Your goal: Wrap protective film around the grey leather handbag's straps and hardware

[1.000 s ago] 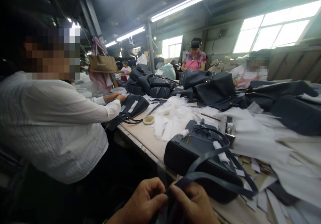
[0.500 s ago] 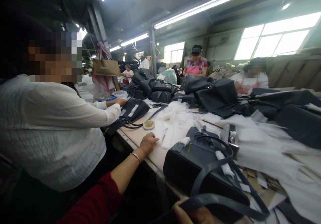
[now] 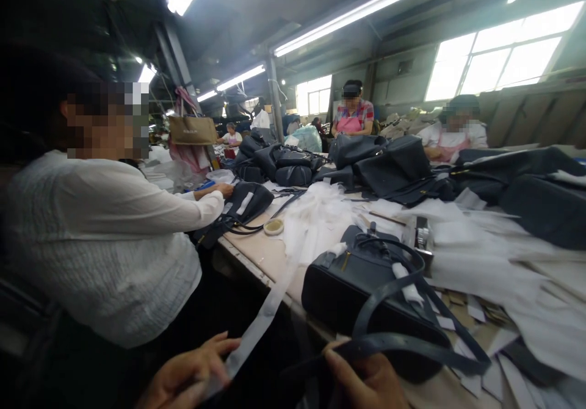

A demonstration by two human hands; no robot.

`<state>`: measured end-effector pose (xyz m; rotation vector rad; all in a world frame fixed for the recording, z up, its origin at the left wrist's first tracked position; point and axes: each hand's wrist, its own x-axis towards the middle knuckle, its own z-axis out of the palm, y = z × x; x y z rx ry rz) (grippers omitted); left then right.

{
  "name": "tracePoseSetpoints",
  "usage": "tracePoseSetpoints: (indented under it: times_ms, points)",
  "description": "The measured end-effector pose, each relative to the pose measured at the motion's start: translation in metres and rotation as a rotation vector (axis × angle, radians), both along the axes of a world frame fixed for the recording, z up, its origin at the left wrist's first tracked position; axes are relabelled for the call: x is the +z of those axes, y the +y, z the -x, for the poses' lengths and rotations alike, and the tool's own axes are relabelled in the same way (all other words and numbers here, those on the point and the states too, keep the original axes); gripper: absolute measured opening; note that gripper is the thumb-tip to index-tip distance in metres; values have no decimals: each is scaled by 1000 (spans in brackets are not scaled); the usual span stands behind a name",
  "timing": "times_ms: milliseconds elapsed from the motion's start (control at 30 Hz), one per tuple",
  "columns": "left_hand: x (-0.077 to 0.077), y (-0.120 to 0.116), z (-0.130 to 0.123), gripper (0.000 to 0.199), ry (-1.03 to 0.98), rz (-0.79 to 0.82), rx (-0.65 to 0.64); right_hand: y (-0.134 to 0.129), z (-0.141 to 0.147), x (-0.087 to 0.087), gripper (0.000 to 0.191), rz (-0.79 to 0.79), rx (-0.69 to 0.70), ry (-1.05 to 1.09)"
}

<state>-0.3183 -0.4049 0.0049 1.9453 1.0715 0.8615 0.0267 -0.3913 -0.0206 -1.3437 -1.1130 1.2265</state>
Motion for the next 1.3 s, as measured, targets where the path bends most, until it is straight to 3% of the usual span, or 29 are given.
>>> tracePoseSetpoints:
  times_ms: [67, 133, 300, 500, 600, 900, 1300]
  points:
    - [2, -24, 16, 25, -181, 25, 212, 3, -2, 9, 43, -6, 8, -30]
    - [5, -37, 17, 28, -231, 14, 308, 6, -3, 17, 41, -11, 20, -44]
    - [11, -27, -27, 17, -25, 150, 66, 6, -7, 28, 36, -4, 21, -1]
    - [0, 7, -90, 29, -302, 434, 5, -11, -21, 30, 35, 25, -53, 63]
    - [-6, 17, -108, 32, -328, 469, 14, -15, -28, 29, 35, 19, -74, 46]
    - [-8, 17, -114, 27, -219, 481, 99, -12, -25, 44, 35, -95, -32, -151]
    - [-8, 22, -120, 16, -167, 440, 121, -11, -27, 40, 36, -64, 11, -161]
